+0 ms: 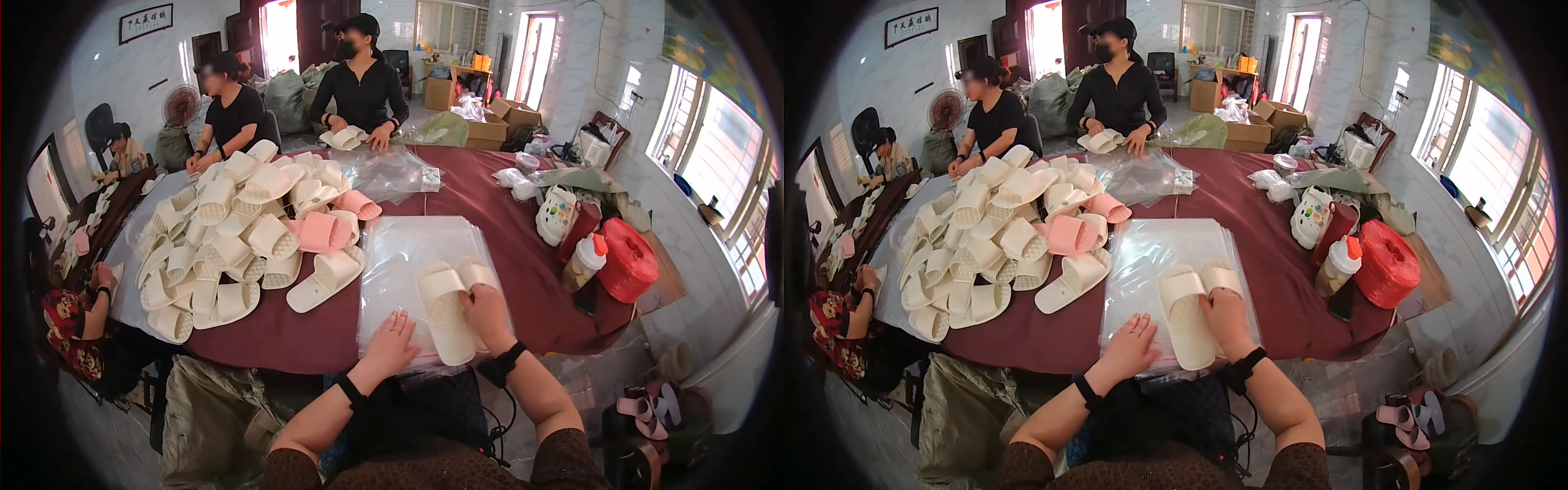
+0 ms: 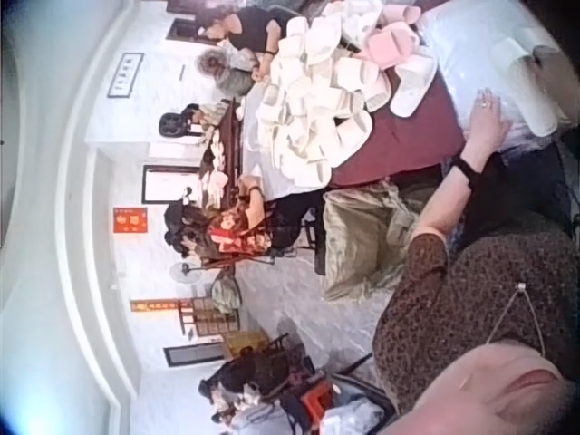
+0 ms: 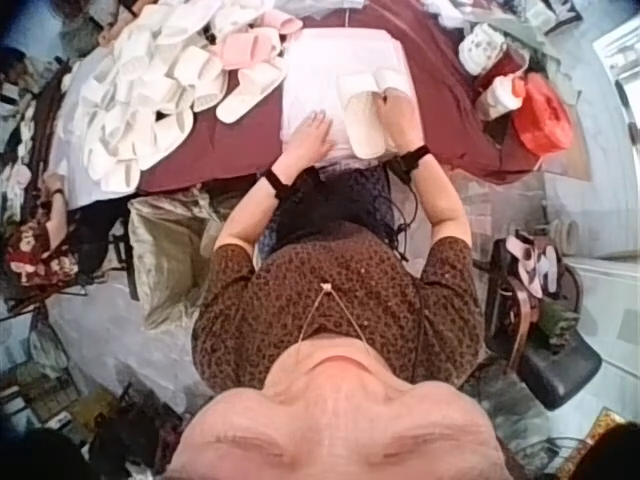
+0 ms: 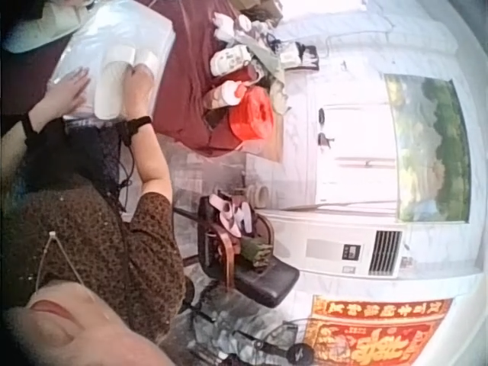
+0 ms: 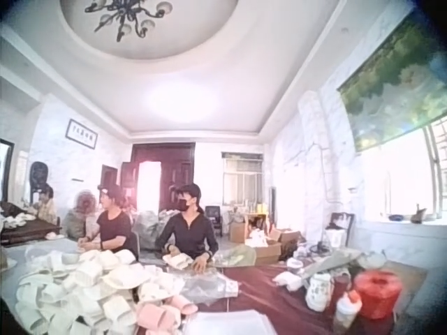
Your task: Packing pairs of slippers into plastic bags at a communal work table.
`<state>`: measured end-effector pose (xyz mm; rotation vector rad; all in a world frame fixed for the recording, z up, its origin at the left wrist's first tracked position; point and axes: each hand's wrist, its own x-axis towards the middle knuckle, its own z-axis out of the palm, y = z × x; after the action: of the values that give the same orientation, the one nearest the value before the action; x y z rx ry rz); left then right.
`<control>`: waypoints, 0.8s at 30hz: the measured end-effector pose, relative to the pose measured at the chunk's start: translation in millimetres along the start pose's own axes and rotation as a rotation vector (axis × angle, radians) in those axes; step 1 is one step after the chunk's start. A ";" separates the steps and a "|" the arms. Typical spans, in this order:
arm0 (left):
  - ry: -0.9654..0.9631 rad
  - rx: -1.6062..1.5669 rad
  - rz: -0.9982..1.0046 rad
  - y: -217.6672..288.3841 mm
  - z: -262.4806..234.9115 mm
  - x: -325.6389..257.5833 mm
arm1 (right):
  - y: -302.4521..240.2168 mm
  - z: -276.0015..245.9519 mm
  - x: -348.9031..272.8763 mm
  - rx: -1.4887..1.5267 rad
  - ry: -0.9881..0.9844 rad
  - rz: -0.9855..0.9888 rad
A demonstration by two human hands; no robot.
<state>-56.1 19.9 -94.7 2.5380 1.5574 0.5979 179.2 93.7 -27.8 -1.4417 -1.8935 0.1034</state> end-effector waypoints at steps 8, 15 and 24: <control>-0.297 0.122 -0.148 22.7 -23.3 -0.7 | 24.9 36.6 -16.7 -0.229 0.019 -0.119; -0.180 -0.533 -0.202 -19.5 -15.5 7.6 | 42.4 23.3 -4.2 -0.089 0.113 -0.015; -0.230 -0.137 -0.025 -16.5 -12.5 3.3 | 37.7 -46.5 -27.6 0.451 0.217 0.102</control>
<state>-73.2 29.1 -87.1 2.3856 1.4169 0.3784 239.5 67.1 -26.0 -1.1840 -1.5008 0.3817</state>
